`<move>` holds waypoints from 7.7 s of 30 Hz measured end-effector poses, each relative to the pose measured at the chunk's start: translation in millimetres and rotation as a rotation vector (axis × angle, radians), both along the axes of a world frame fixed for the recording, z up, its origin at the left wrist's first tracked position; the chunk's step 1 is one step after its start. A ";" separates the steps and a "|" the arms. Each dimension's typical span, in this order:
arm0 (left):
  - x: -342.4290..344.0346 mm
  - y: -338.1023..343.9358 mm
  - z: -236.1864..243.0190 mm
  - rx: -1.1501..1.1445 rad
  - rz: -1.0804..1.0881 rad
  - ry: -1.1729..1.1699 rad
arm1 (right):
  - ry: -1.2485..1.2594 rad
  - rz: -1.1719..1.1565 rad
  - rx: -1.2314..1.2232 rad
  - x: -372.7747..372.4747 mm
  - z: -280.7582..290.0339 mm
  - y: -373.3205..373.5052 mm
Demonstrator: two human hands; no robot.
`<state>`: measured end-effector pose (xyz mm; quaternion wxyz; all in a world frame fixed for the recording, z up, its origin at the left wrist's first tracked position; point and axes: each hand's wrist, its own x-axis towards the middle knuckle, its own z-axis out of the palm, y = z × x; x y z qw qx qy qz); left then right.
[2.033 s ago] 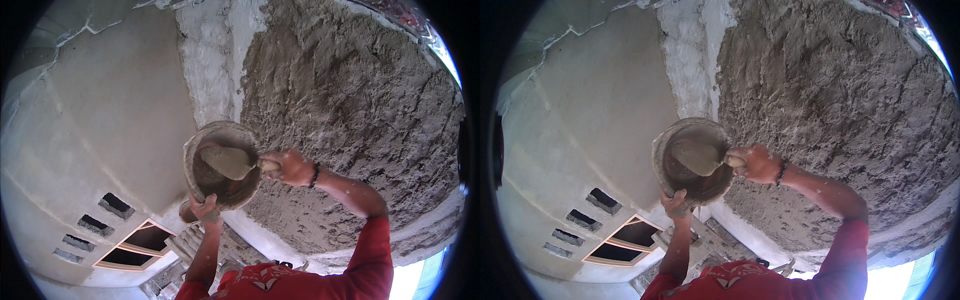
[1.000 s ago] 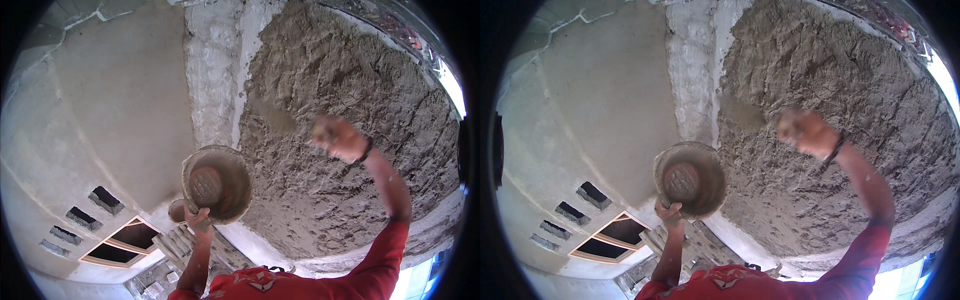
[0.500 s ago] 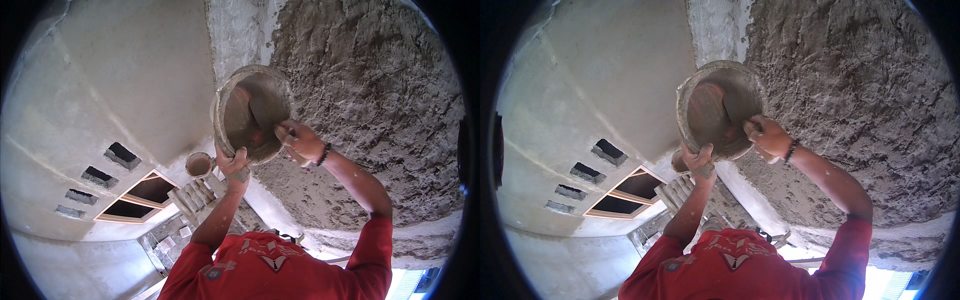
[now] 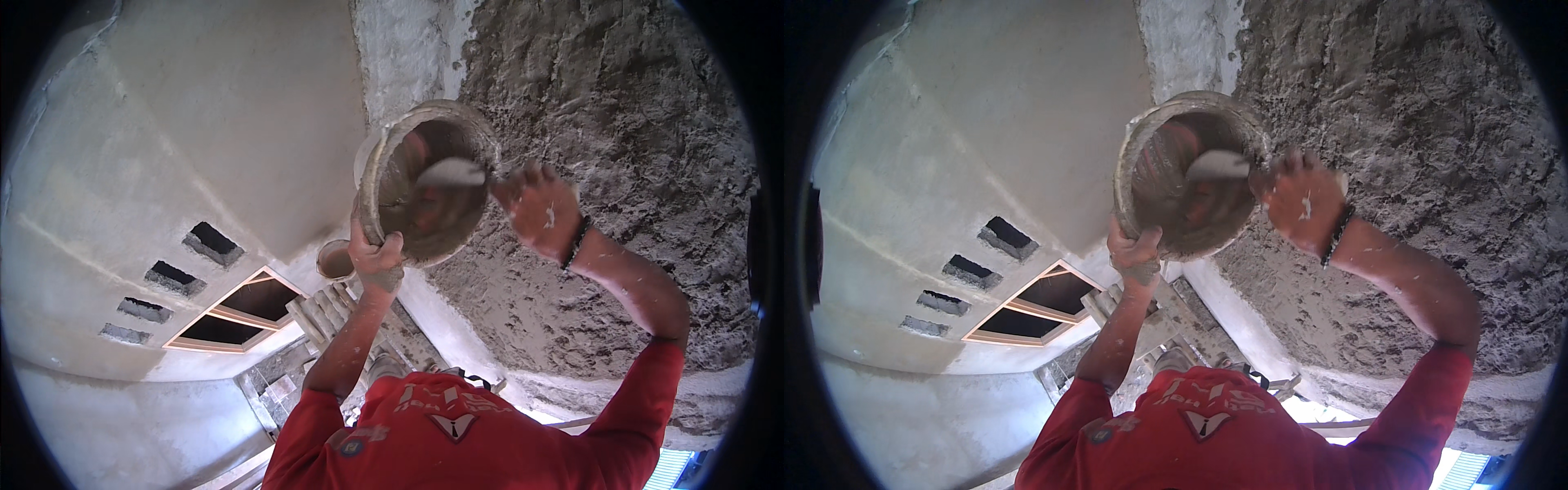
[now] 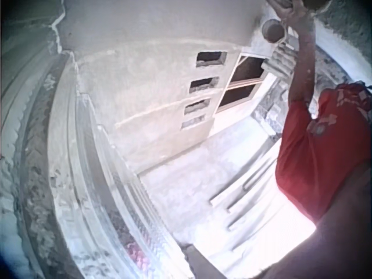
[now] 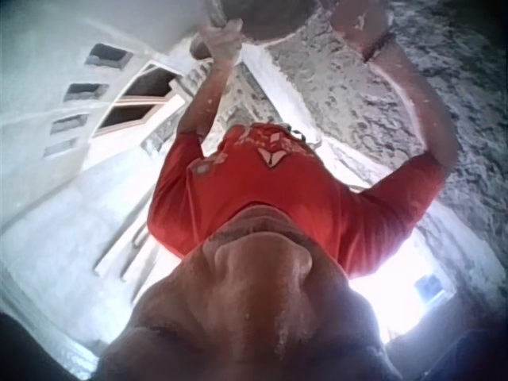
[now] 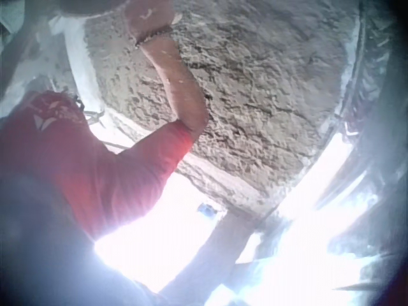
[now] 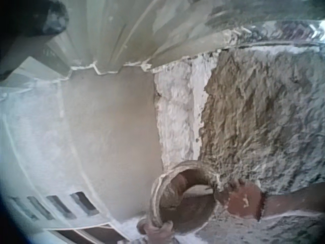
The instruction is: The person applies mortar from a bucket to a concrete wall using a trowel, then uses a long wooden straight edge to level and smooth the wet plaster while standing on a bamboo scaffold.
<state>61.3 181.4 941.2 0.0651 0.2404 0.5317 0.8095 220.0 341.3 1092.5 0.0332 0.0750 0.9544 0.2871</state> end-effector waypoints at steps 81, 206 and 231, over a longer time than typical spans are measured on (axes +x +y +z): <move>83.3 -72.9 -278.8 -0.310 -0.151 -0.965 | -0.156 0.358 -0.447 -32.2 -294.9 -1.8; 325.7 109.1 -945.9 -0.475 -0.872 -1.742 | 1.839 -1.391 0.696 482.9 -856.0 -124.7; 172.4 268.2 -1248.6 -0.644 -0.390 -1.359 | 1.224 -1.601 -0.765 395.4 -1205.6 -21.1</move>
